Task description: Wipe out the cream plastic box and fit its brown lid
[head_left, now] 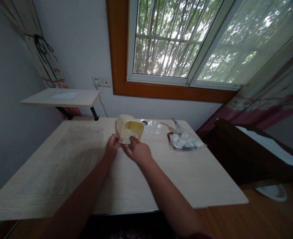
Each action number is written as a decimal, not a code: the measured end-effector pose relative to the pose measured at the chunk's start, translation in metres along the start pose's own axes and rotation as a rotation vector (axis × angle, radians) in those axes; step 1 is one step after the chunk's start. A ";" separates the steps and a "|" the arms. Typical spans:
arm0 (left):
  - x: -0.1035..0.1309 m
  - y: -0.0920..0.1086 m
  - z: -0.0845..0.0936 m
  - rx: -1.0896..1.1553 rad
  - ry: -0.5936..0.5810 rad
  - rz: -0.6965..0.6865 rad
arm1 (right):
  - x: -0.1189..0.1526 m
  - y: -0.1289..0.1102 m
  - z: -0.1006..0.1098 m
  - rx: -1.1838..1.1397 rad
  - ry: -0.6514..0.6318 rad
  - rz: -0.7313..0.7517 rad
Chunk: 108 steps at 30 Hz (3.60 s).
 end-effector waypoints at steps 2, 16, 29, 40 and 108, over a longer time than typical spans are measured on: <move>0.001 0.001 0.000 -0.010 -0.007 -0.014 | 0.000 -0.007 -0.003 -0.085 0.004 0.054; -0.001 -0.003 0.001 -0.055 -0.052 -0.048 | -0.002 0.007 -0.004 0.043 -0.062 -0.003; 0.001 0.000 0.000 -0.058 -0.034 -0.071 | 0.000 -0.012 -0.003 -0.362 0.006 0.296; -0.004 -0.008 0.003 0.096 -0.034 -0.006 | -0.001 0.012 0.001 0.026 -0.019 0.058; -0.001 -0.010 -0.002 0.062 -0.023 -0.023 | -0.001 0.010 -0.002 0.046 -0.073 -0.010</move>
Point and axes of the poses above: each hand's wrist, its own x-axis away from the middle knuckle, its own z-axis out of the back of the hand, y = z × x, the point moved 4 cm from there along -x, towards the middle knuckle, and after that the axes turned 1 degree about y, right-handed, at the moved point
